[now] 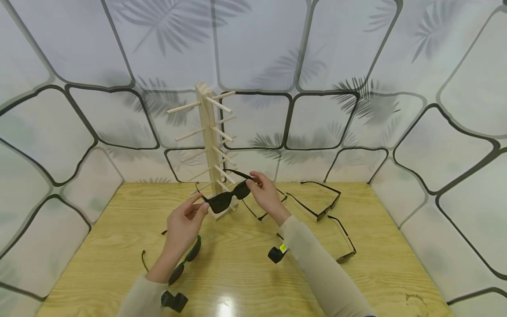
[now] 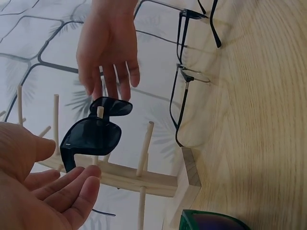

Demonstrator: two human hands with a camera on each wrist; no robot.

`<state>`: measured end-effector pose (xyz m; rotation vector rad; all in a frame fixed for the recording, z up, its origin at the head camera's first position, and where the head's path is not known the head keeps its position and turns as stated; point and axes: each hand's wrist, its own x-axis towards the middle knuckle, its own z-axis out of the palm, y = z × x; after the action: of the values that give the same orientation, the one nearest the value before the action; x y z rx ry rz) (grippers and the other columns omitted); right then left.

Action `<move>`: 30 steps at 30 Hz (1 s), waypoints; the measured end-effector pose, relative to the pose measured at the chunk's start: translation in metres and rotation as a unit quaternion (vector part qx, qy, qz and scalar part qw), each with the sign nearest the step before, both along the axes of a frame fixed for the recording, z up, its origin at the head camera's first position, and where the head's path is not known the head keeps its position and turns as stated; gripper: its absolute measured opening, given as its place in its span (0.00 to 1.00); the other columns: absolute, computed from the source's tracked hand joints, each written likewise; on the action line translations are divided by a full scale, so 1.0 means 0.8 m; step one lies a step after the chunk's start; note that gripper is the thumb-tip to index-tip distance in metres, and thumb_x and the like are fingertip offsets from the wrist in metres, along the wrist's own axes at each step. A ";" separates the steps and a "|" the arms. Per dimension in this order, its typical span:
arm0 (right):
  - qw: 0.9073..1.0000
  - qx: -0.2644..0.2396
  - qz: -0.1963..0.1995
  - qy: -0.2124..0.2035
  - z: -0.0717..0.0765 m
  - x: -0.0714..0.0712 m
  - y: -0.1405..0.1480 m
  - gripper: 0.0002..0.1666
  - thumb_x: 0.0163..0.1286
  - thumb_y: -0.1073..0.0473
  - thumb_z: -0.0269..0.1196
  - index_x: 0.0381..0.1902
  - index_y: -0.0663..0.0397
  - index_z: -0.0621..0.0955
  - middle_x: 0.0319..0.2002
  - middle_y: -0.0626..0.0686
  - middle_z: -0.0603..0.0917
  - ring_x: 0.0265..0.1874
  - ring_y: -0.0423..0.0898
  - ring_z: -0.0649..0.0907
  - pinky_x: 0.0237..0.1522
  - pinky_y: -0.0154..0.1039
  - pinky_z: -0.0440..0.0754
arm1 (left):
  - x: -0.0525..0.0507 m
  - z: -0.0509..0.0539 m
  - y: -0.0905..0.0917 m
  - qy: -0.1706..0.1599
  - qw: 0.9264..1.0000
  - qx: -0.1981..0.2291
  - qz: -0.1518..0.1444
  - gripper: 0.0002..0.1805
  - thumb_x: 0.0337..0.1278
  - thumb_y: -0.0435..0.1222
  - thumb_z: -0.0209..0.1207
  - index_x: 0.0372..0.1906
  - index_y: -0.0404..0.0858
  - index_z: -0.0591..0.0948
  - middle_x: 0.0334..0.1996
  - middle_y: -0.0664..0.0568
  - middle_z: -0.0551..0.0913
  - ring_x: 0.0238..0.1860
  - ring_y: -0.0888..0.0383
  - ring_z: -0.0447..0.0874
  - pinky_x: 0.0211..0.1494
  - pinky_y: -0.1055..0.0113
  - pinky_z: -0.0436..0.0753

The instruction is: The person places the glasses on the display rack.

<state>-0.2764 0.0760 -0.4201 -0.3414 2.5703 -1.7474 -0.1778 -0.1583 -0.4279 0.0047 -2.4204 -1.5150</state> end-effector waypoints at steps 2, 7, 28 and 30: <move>1.000 0.000 -0.004 0.007 0.001 0.004 0.003 0.27 0.84 0.49 0.57 0.75 0.50 0.75 0.69 0.60 0.79 0.63 0.59 0.80 0.63 0.59 0.80 | 0.009 0.001 -0.004 0.006 1.000 -0.009 -0.001 0.25 0.77 0.40 0.62 0.73 0.38 0.78 0.51 0.38 0.91 0.49 0.43 0.93 0.43 0.78 0.83; 0.999 0.014 -0.021 0.034 0.001 0.017 0.012 0.24 0.82 0.50 0.60 0.69 0.51 0.79 0.63 0.58 0.84 0.59 0.57 0.83 0.60 0.58 0.82 | 0.035 -0.004 -0.018 0.014 0.999 -0.032 -0.003 0.24 0.76 0.39 0.62 0.71 0.36 0.79 0.51 0.39 0.91 0.49 0.43 0.93 0.46 0.80 0.83; 0.996 0.021 0.079 0.040 -0.053 0.084 -0.024 0.14 0.80 0.55 0.63 0.56 0.52 0.87 0.51 0.54 0.90 0.45 0.48 0.86 0.46 0.36 0.83 | 0.131 -0.037 -0.090 -0.121 0.987 -0.074 0.072 0.27 0.78 0.43 0.60 0.73 0.37 0.76 0.54 0.36 0.89 0.49 0.45 0.93 0.44 0.72 0.88; 0.994 0.022 0.097 0.038 -0.059 0.088 -0.032 0.15 0.80 0.54 0.63 0.57 0.53 0.87 0.51 0.54 0.90 0.46 0.48 0.86 0.47 0.36 0.83 | 0.135 -0.040 -0.093 -0.137 0.985 -0.074 0.080 0.28 0.78 0.45 0.60 0.74 0.39 0.75 0.54 0.37 0.89 0.47 0.55 0.93 0.43 0.79 0.83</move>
<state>-0.2058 0.0506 -0.4676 -0.6434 2.5229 -1.6388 -0.0701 -0.2327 -0.4600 0.3916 -2.6652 -1.3372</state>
